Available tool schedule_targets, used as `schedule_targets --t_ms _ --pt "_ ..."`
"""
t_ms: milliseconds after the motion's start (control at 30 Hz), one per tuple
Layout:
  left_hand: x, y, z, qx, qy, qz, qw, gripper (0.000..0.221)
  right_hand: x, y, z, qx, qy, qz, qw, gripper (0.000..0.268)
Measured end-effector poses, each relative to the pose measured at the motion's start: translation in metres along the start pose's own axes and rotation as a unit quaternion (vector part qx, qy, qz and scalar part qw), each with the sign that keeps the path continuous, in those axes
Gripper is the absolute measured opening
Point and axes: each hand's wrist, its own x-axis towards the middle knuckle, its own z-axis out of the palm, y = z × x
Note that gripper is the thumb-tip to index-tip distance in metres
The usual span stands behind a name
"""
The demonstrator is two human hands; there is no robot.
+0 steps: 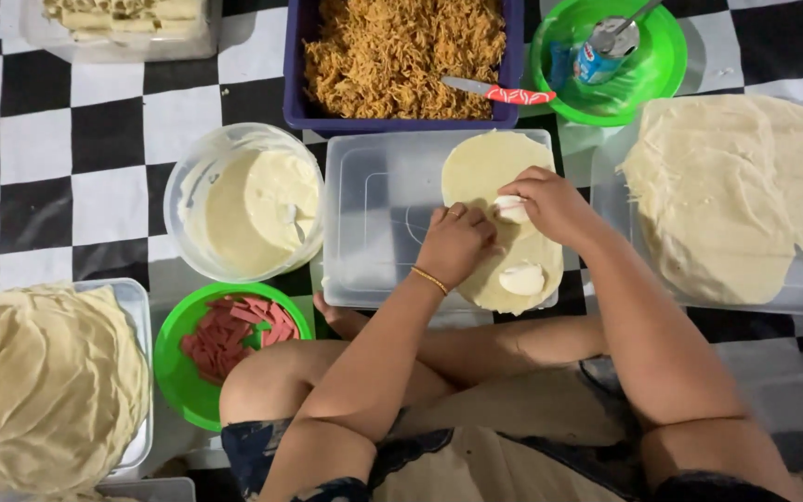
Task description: The person is assembling food wraps by placing sliced eggs, sausage, and sauce onto circular dough sheets and then rolling them up.
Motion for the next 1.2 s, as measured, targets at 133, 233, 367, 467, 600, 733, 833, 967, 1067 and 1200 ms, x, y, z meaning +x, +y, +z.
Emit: schedule_targets --t_ms 133,233,367,467,600,733,833,967,1067,1200 --pt "-0.003 -0.009 0.019 0.001 0.09 0.049 0.995 0.018 -0.006 0.001 -0.002 0.051 0.012 -0.049 0.997 0.039" --pt "-0.001 -0.008 0.017 -0.013 0.12 0.041 0.992 0.02 -0.026 -0.01 -0.025 0.008 0.071 -0.045 0.996 0.03" --pt "0.008 -0.01 0.009 -0.087 0.061 -0.01 0.994 0.018 -0.046 -0.004 -0.038 -0.066 0.002 -0.024 0.998 0.015" --pt "0.016 -0.013 0.015 -0.107 0.077 -0.058 0.99 0.02 -0.046 0.004 -0.034 -0.084 -0.02 -0.018 0.996 0.017" --pt "0.027 -0.017 0.013 -0.077 0.121 -0.115 0.983 0.017 -0.036 -0.008 -0.042 -0.026 0.012 0.023 0.999 0.014" --pt "0.037 -0.026 0.031 -0.022 0.162 -0.152 0.975 0.017 -0.014 0.024 -0.021 -0.037 0.065 0.005 0.997 0.011" --pt "0.039 -0.019 0.023 -0.019 0.15 -0.18 0.972 0.017 -0.011 0.029 -0.007 -0.101 0.114 -0.032 0.988 0.02" --pt "0.043 -0.021 0.031 -0.029 0.146 -0.182 0.972 0.015 -0.009 0.011 0.013 -0.074 0.137 -0.193 0.969 0.02" --pt "0.039 -0.029 0.035 -0.009 0.138 -0.193 0.971 0.016 -0.001 0.022 0.034 -0.159 0.151 -0.263 0.94 0.022" --pt "0.027 -0.046 -0.007 -0.029 0.042 -0.161 0.986 0.013 -0.001 0.006 0.026 -0.232 0.12 -0.25 0.932 0.024"
